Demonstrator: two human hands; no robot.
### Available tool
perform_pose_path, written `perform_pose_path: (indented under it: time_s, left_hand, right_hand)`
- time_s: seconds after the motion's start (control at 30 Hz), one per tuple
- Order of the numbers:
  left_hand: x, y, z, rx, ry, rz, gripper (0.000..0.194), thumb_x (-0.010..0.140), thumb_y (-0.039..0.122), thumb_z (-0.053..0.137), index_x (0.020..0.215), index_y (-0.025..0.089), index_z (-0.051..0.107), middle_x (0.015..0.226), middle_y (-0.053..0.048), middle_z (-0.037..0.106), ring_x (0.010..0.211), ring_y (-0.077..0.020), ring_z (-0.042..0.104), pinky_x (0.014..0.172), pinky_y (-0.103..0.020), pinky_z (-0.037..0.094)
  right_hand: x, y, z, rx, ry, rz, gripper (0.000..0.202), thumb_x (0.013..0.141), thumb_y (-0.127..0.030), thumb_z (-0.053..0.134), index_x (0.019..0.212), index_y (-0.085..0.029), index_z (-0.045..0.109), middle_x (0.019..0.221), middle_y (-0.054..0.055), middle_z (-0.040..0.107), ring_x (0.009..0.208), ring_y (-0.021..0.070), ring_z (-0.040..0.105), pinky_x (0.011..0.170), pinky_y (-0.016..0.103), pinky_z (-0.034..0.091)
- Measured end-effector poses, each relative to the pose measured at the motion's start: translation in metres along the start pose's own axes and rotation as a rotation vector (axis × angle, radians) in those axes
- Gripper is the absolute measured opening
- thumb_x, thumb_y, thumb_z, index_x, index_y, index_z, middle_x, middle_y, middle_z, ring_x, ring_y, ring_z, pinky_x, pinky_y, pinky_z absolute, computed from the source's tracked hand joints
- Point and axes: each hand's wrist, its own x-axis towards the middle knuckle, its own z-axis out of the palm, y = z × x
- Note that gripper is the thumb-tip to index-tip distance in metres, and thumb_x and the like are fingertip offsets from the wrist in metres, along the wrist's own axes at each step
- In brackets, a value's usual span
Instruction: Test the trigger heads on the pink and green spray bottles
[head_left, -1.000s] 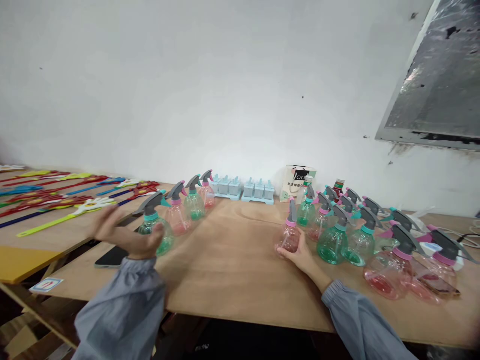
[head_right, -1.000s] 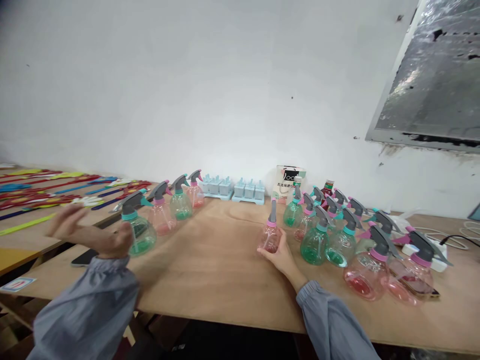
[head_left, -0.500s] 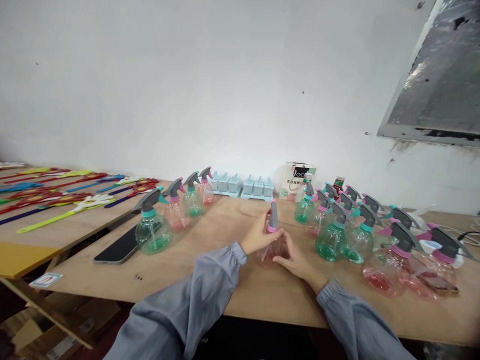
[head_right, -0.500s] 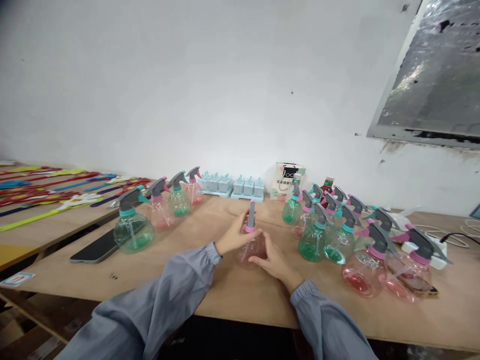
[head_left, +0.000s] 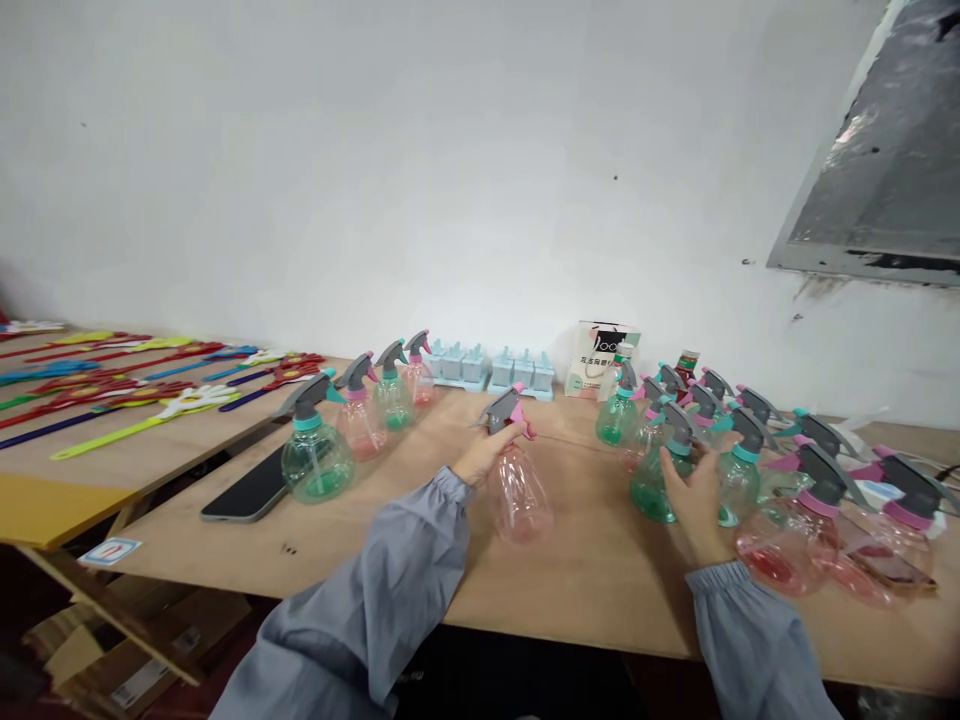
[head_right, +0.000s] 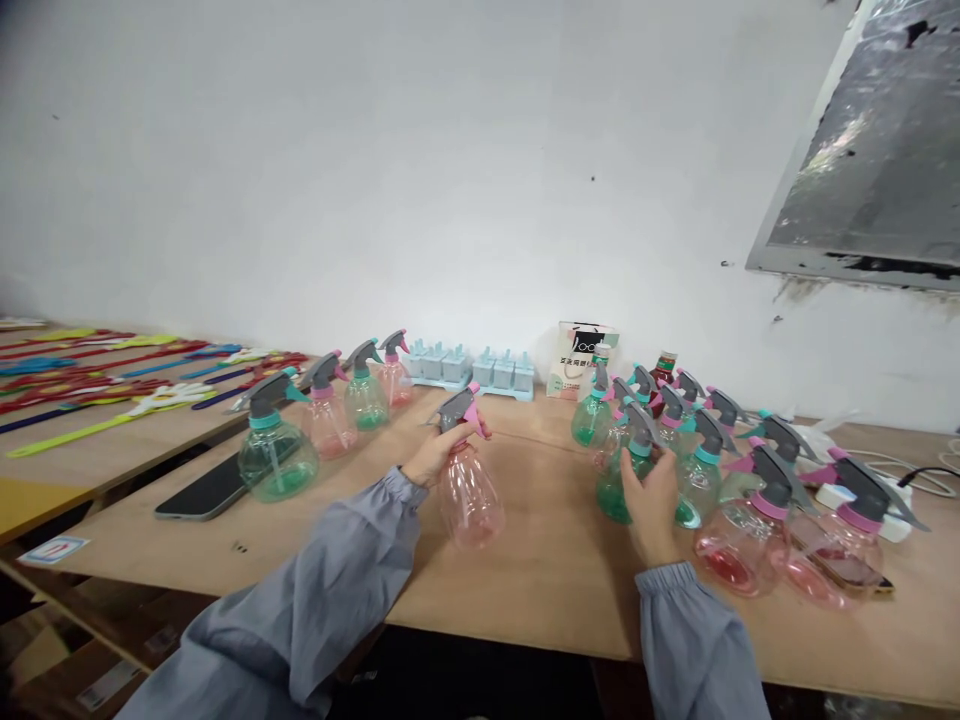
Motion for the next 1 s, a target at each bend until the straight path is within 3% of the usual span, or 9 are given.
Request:
perform_pose_path:
  time_s: [0.17, 0.3, 0.37, 0.43, 0.6, 0.73, 0.87, 1.0]
  left_hand:
    - [-0.005, 0.007, 0.002, 0.010, -0.065, -0.022, 0.044, 0.058, 0.045, 0.086, 0.086, 0.016, 0.069, 0.088, -0.009, 0.075, 0.081, -0.0191, 0.067, 0.060, -0.024, 0.045]
    - [-0.006, 0.010, 0.001, -0.032, 0.065, -0.029, 0.038, 0.058, 0.042, 0.082, 0.080, 0.016, 0.066, 0.080, -0.005, 0.073, 0.066, -0.0115, 0.060, 0.055, -0.020, 0.042]
    - [-0.004, 0.012, -0.002, -0.028, 0.065, -0.048, 0.037, 0.057, 0.040, 0.082, 0.081, 0.016, 0.066, 0.081, -0.005, 0.073, 0.062, -0.0097, 0.057, 0.053, -0.019, 0.041]
    - [-0.003, 0.012, -0.006, -0.027, 0.049, -0.061, 0.040, 0.056, 0.040, 0.083, 0.085, 0.016, 0.069, 0.086, -0.006, 0.074, 0.066, -0.0114, 0.060, 0.053, -0.019, 0.041]
    - [0.001, 0.015, -0.011, -0.044, 0.203, 0.067, 0.037, 0.057, 0.042, 0.080, 0.082, 0.017, 0.070, 0.089, -0.006, 0.075, 0.083, -0.0190, 0.068, 0.062, -0.024, 0.048]
    - [0.001, 0.020, -0.012, -0.024, 0.142, 0.069, 0.042, 0.058, 0.043, 0.081, 0.090, 0.018, 0.072, 0.092, -0.007, 0.076, 0.084, -0.0186, 0.067, 0.061, -0.023, 0.045]
    - [-0.003, 0.024, -0.013, -0.008, 0.178, 0.101, 0.035, 0.059, 0.039, 0.080, 0.085, 0.017, 0.071, 0.077, -0.003, 0.073, 0.066, -0.0119, 0.059, 0.054, -0.020, 0.040]
    - [-0.007, 0.027, -0.016, 0.050, 0.042, 0.056, 0.050, 0.061, 0.032, 0.080, 0.108, 0.018, 0.071, 0.079, -0.002, 0.073, 0.054, -0.0091, 0.053, 0.048, -0.020, 0.036]
  right_hand:
    - [-0.020, -0.022, 0.014, 0.100, -0.112, -0.078, 0.067, 0.085, -0.064, 0.058, 0.128, -0.014, 0.047, 0.124, 0.021, 0.059, 0.120, 0.0349, 0.056, 0.105, 0.055, 0.043]
    - [-0.038, -0.035, 0.028, 0.208, -0.189, -0.078, 0.081, 0.084, -0.068, 0.057, 0.139, -0.013, 0.037, 0.137, 0.023, 0.049, 0.131, 0.0355, 0.049, 0.110, 0.057, 0.039]
    - [-0.044, -0.036, 0.034, 0.238, -0.236, -0.057, 0.086, 0.083, -0.071, 0.057, 0.142, -0.014, 0.032, 0.141, 0.024, 0.045, 0.133, 0.0353, 0.048, 0.111, 0.057, 0.039]
    - [-0.049, -0.035, 0.037, 0.234, -0.283, -0.054, 0.090, 0.081, -0.075, 0.058, 0.142, -0.015, 0.031, 0.141, 0.025, 0.045, 0.134, 0.0354, 0.048, 0.111, 0.058, 0.039]
    - [-0.053, -0.032, 0.039, 0.181, -0.369, -0.058, 0.093, 0.078, -0.079, 0.058, 0.141, -0.015, 0.031, 0.140, 0.024, 0.048, 0.130, 0.0363, 0.052, 0.110, 0.059, 0.041]
    - [-0.055, -0.032, 0.039, 0.158, -0.388, -0.072, 0.093, 0.078, -0.078, 0.058, 0.141, -0.016, 0.029, 0.140, 0.024, 0.049, 0.128, 0.0362, 0.054, 0.108, 0.059, 0.043]
    - [-0.056, -0.034, 0.039, 0.152, -0.368, -0.078, 0.094, 0.077, -0.081, 0.057, 0.139, -0.017, 0.030, 0.137, 0.024, 0.051, 0.125, 0.0366, 0.056, 0.106, 0.059, 0.045]
    - [-0.055, -0.034, 0.039, 0.147, -0.379, -0.076, 0.092, 0.076, -0.080, 0.058, 0.138, -0.017, 0.032, 0.135, 0.022, 0.052, 0.123, 0.0362, 0.057, 0.106, 0.058, 0.046]
